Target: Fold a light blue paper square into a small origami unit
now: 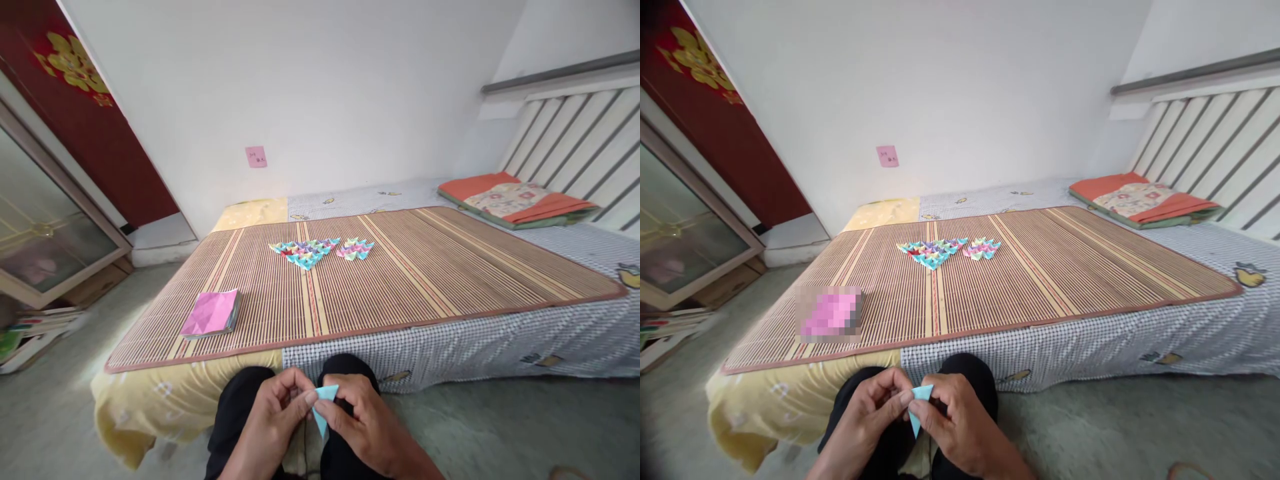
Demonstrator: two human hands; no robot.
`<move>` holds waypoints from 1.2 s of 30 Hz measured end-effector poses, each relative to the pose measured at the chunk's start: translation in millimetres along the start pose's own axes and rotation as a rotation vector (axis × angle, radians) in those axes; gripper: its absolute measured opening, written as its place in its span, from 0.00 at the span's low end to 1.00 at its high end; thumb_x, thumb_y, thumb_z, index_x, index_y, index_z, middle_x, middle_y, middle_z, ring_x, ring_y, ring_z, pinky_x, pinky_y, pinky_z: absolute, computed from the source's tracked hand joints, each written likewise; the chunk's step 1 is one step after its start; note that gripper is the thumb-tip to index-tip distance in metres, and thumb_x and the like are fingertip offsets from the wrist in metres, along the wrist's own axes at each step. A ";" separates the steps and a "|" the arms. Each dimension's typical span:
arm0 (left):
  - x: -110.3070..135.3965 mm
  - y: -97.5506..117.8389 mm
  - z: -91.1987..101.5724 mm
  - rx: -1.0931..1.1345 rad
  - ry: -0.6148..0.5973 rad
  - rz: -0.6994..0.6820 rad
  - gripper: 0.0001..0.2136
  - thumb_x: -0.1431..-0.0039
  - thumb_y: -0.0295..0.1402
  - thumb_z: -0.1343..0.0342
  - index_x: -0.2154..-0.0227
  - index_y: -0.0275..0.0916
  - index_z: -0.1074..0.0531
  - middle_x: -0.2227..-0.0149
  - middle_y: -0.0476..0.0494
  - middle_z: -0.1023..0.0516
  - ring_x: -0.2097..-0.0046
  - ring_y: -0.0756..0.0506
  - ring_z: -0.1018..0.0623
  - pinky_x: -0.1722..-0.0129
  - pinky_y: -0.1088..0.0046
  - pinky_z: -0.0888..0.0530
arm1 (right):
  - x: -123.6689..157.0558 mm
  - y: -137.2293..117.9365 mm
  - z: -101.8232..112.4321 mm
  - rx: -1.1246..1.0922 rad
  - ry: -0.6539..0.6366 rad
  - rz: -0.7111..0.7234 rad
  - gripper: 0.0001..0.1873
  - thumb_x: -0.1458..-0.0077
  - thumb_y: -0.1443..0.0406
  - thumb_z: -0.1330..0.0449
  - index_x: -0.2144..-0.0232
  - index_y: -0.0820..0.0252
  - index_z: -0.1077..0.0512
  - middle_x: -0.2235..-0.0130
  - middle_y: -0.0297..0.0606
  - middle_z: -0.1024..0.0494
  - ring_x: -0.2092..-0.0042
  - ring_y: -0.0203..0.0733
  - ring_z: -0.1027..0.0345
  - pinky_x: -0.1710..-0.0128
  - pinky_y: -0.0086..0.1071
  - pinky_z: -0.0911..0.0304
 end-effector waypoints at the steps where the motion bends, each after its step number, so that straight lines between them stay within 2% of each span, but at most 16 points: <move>1: -0.9 -0.8 -0.4 0.002 -0.002 0.011 0.21 0.44 0.52 0.33 0.75 0.37 0.27 0.76 0.49 0.31 0.71 0.50 0.33 0.69 0.75 0.35 | -0.1 -0.6 0.9 0.014 0.010 0.007 0.18 0.32 0.61 0.45 0.76 0.57 0.35 0.74 0.30 0.34 0.71 0.36 0.39 0.70 0.30 0.45; 5: -2.2 -1.0 -0.9 -0.013 -0.005 0.015 0.22 0.45 0.52 0.33 0.75 0.36 0.27 0.76 0.50 0.31 0.72 0.50 0.34 0.70 0.75 0.36 | 1.5 2.2 2.2 -0.018 0.029 0.000 0.17 0.33 0.62 0.44 0.75 0.57 0.32 0.73 0.32 0.30 0.70 0.38 0.36 0.70 0.30 0.42; 9: -0.9 0.2 6.4 -0.003 0.066 -0.026 0.21 0.44 0.51 0.33 0.76 0.37 0.28 0.76 0.50 0.30 0.72 0.49 0.32 0.69 0.74 0.35 | 3.6 10.6 -6.0 -0.074 -0.016 -0.066 0.12 0.34 0.62 0.42 0.71 0.57 0.28 0.73 0.32 0.29 0.70 0.38 0.36 0.70 0.29 0.41; 16: -1.6 -6.3 18.8 0.077 0.167 -0.045 0.20 0.43 0.49 0.33 0.76 0.37 0.27 0.78 0.51 0.29 0.74 0.50 0.32 0.71 0.75 0.34 | -4.5 6.5 -16.0 -0.156 -0.029 -0.042 0.12 0.32 0.63 0.45 0.67 0.60 0.25 0.70 0.34 0.27 0.68 0.37 0.35 0.66 0.29 0.40; 20: -1.4 -7.7 24.8 0.084 0.210 -0.053 0.20 0.43 0.49 0.33 0.75 0.37 0.27 0.78 0.50 0.29 0.74 0.50 0.32 0.70 0.75 0.34 | -5.1 13.8 -21.3 -0.188 -0.050 -0.083 0.14 0.31 0.61 0.45 0.68 0.60 0.28 0.72 0.32 0.30 0.69 0.36 0.38 0.68 0.29 0.42; 26: -2.5 -8.8 25.1 0.086 0.218 -0.037 0.19 0.45 0.48 0.31 0.75 0.36 0.26 0.78 0.50 0.29 0.74 0.50 0.32 0.71 0.75 0.35 | -4.0 8.8 -25.7 -0.170 -0.024 -0.036 0.12 0.31 0.63 0.46 0.67 0.59 0.28 0.71 0.31 0.31 0.69 0.36 0.40 0.68 0.30 0.44; 30: -3.9 -11.6 27.1 0.105 0.210 -0.043 0.18 0.42 0.47 0.34 0.74 0.37 0.26 0.77 0.51 0.30 0.73 0.50 0.33 0.70 0.74 0.35 | -5.1 16.9 -28.6 -0.221 -0.024 -0.076 0.13 0.30 0.59 0.44 0.65 0.59 0.26 0.69 0.32 0.29 0.68 0.36 0.39 0.67 0.30 0.43; 32: -4.5 -12.9 27.6 0.118 0.201 -0.048 0.18 0.40 0.47 0.35 0.74 0.37 0.27 0.77 0.51 0.31 0.73 0.50 0.34 0.70 0.74 0.35 | -5.7 22.7 -25.5 -0.246 -0.009 -0.102 0.15 0.30 0.57 0.43 0.66 0.59 0.27 0.71 0.31 0.31 0.70 0.36 0.41 0.69 0.30 0.45; 36: -3.4 -11.3 25.0 0.050 0.182 -0.050 0.18 0.40 0.47 0.36 0.74 0.37 0.28 0.77 0.51 0.31 0.73 0.50 0.35 0.70 0.74 0.36 | -5.1 26.2 -1.9 -0.196 0.159 -0.102 0.19 0.29 0.55 0.46 0.71 0.57 0.33 0.74 0.28 0.37 0.72 0.35 0.44 0.71 0.30 0.46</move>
Point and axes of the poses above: each hand's wrist, its own x-axis away from the middle knuckle, its own z-axis out of the back of the hand, y = z × x, the point moved 10 cm from there along -x, towards the middle knuckle
